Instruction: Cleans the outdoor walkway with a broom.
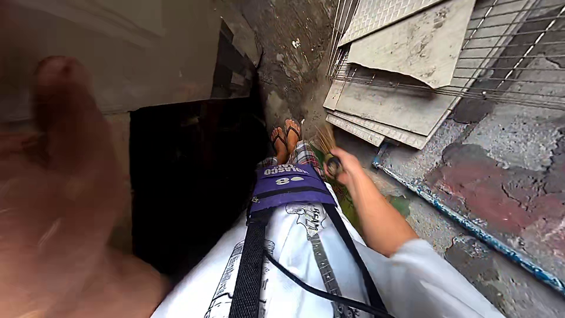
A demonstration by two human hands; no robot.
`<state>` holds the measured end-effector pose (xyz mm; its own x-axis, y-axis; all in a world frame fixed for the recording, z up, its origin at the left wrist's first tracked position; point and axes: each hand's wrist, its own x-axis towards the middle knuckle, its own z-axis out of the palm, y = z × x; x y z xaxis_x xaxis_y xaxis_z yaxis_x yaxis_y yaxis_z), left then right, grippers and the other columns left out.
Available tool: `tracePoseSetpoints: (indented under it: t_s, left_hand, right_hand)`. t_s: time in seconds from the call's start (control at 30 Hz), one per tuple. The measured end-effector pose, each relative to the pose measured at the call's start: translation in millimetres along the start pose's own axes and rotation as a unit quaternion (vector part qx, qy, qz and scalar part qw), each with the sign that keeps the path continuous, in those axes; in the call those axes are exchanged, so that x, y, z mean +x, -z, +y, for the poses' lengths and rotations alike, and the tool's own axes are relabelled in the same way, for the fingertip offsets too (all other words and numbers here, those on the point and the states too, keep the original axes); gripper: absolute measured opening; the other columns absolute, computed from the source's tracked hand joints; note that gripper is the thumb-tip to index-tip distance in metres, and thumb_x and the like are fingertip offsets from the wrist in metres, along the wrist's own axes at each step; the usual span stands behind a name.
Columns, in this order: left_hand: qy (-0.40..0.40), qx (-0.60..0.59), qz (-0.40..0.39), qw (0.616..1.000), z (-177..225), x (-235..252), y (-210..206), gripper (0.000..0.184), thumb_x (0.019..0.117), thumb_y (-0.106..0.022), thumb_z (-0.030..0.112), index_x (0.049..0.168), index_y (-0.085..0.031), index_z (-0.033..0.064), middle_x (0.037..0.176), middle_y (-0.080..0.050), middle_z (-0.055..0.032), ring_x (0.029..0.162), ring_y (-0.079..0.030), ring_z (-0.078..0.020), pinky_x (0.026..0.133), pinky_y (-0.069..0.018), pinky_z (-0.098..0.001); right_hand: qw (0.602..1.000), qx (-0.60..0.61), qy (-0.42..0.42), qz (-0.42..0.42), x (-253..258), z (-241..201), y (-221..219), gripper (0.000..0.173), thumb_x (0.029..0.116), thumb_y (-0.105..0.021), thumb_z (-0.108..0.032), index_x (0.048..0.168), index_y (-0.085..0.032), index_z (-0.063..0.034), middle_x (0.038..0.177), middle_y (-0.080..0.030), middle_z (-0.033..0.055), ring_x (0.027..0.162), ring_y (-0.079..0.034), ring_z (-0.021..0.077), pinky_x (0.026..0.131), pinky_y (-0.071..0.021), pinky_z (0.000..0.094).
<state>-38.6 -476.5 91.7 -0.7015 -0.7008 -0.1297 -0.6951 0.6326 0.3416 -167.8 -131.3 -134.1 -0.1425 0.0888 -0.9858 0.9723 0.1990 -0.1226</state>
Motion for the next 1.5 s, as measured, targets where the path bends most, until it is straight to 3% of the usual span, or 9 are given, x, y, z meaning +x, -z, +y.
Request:
tracePoseSetpoints:
  t_s: [0.07,0.17,0.27,0.4,0.8,1.1,1.23,1.37,1.5]
  left_hand:
    - [0.103,-0.107,-0.015,0.989,2,-18,7,0.030,0.1061,-0.057,0.027,0.131,-0.065,0.0112,0.115,-0.067,0.0012,0.100,-0.062,0.0030,0.088,-0.0498,-0.0189]
    - [-0.084,-0.298,-0.007,0.951,-74,-33,2,0.017,0.0951,-0.067,0.012,0.102,-0.068,-0.0032,0.092,-0.071,-0.0031,0.082,-0.068,-0.0022,0.068,-0.0552,-0.0169]
    - [0.069,-0.143,-0.041,0.986,0,-12,10,0.030,0.1070,-0.051,0.018,0.130,-0.060,0.0008,0.114,-0.064,-0.0032,0.100,-0.058,0.0013,0.090,-0.0471,-0.0187]
    - [-0.107,0.009,0.003,0.994,16,11,8,0.041,0.1114,-0.041,0.023,0.151,-0.049,0.0153,0.144,-0.058,-0.0084,0.129,-0.058,-0.0143,0.108,-0.0454,-0.0343]
    - [-0.151,0.088,0.104,0.979,11,20,-3,0.036,0.1043,-0.054,0.022,0.138,-0.065,0.0163,0.156,-0.049,-0.0108,0.149,-0.039,-0.0334,0.124,-0.0301,-0.0547]
    - [-0.157,0.028,0.107,0.981,33,30,18,0.027,0.0985,-0.064,0.016,0.122,-0.073,0.0067,0.135,-0.064,-0.0205,0.131,-0.057,-0.0362,0.113,-0.0422,-0.0513]
    - [-0.120,-0.004,0.110,0.987,39,48,23,0.027,0.0961,-0.068,0.011,0.119,-0.071,-0.0039,0.111,-0.067,-0.0223,0.106,-0.065,-0.0298,0.095,-0.0526,-0.0416]
    - [-0.066,-0.003,0.117,0.991,50,63,16,0.037,0.0980,-0.066,0.014,0.126,-0.063,-0.0097,0.115,-0.065,-0.0272,0.108,-0.064,-0.0308,0.097,-0.0509,-0.0427]
    - [0.009,-0.028,0.114,0.993,56,70,21,0.045,0.1046,-0.053,0.015,0.136,-0.049,-0.0170,0.113,-0.063,-0.0279,0.103,-0.064,-0.0273,0.093,-0.0531,-0.0415]
  right_hand:
    - [0.995,0.014,0.062,-0.075,12,-16,-48,0.045,0.1049,-0.051,-0.026,0.148,-0.046,-0.0147,0.091,-0.063,0.0141,0.062,-0.061,0.0224,0.051,-0.0543,0.0367]
    - [0.986,0.030,0.108,-0.125,2,-11,-71,0.057,0.1074,-0.048,-0.027,0.160,-0.029,-0.0211,0.097,-0.065,0.0169,0.062,-0.063,0.0243,0.051,-0.0558,0.0376]
    - [0.982,0.008,0.128,-0.137,-36,7,-42,0.060,0.1064,-0.049,-0.033,0.162,-0.026,-0.0291,0.102,-0.066,0.0155,0.064,-0.064,0.0230,0.053,-0.0568,0.0374]
    - [0.991,0.050,0.114,-0.047,-42,13,-28,0.045,0.1085,-0.048,-0.032,0.151,-0.043,-0.0190,0.097,-0.065,0.0129,0.068,-0.064,0.0214,0.058,-0.0572,0.0373]
    - [0.961,-0.169,0.191,-0.103,37,-57,-47,0.067,0.1041,-0.057,-0.032,0.163,-0.026,-0.0294,0.123,-0.064,0.0217,0.081,-0.069,0.0307,0.070,-0.0603,0.0482]
    - [0.994,-0.084,-0.006,-0.072,22,-208,-20,0.035,0.1045,-0.052,-0.035,0.120,-0.058,-0.0039,0.081,-0.067,0.0111,0.059,-0.064,0.0162,0.051,-0.0534,0.0271]
    - [0.975,-0.161,0.151,0.023,67,-336,-36,0.037,0.1029,-0.055,-0.031,0.129,-0.057,-0.0049,0.095,-0.065,0.0117,0.069,-0.064,0.0188,0.060,-0.0561,0.0335]
    - [0.859,-0.370,0.354,0.018,111,-361,-46,0.062,0.0950,-0.069,-0.023,0.153,-0.048,-0.0142,0.138,-0.061,0.0216,0.120,-0.063,0.0373,0.101,-0.0505,0.0603]
    - [0.909,-0.274,0.291,-0.118,71,-308,-56,0.063,0.1040,-0.058,-0.022,0.162,-0.031,-0.0219,0.127,-0.065,0.0159,0.090,-0.071,0.0261,0.076,-0.0618,0.0459]
